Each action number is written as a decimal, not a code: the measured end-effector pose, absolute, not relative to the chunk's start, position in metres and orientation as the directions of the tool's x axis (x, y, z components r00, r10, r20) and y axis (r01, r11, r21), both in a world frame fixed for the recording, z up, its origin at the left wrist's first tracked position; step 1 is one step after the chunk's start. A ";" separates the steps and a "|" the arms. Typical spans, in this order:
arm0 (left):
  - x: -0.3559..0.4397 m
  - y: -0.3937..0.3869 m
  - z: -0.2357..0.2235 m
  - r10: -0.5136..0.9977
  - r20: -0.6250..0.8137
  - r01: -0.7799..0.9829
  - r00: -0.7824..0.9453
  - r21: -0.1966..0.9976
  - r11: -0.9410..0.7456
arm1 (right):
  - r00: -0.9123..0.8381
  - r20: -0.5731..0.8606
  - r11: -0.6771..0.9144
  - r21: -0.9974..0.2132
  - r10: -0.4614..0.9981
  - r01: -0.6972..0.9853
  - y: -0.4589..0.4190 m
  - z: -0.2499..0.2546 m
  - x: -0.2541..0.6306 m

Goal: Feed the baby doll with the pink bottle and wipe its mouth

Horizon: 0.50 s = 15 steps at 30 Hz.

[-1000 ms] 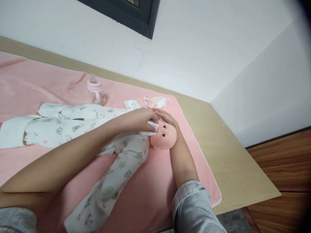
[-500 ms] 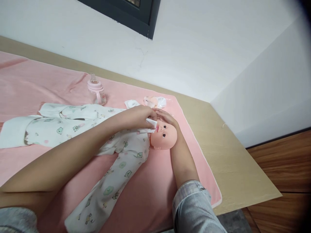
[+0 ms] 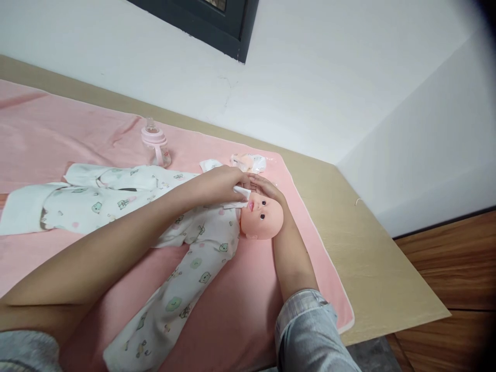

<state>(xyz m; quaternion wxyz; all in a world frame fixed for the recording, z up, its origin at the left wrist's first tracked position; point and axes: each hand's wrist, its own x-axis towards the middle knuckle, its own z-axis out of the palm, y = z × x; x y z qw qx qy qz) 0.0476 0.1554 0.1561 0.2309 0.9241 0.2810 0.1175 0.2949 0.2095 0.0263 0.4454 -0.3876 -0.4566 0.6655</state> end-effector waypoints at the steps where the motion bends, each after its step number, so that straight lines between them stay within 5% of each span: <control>1: 0.048 0.155 0.155 0.578 0.097 0.467 0.810 0.491 -0.736 | -0.305 -0.108 -0.185 -0.954 0.946 -0.237 0.209 0.026 0.295; 15: 0.054 0.150 0.149 0.618 0.198 0.483 0.761 0.462 -0.744 | -0.271 -0.126 -0.171 -0.974 0.954 -0.150 0.188 0.054 0.280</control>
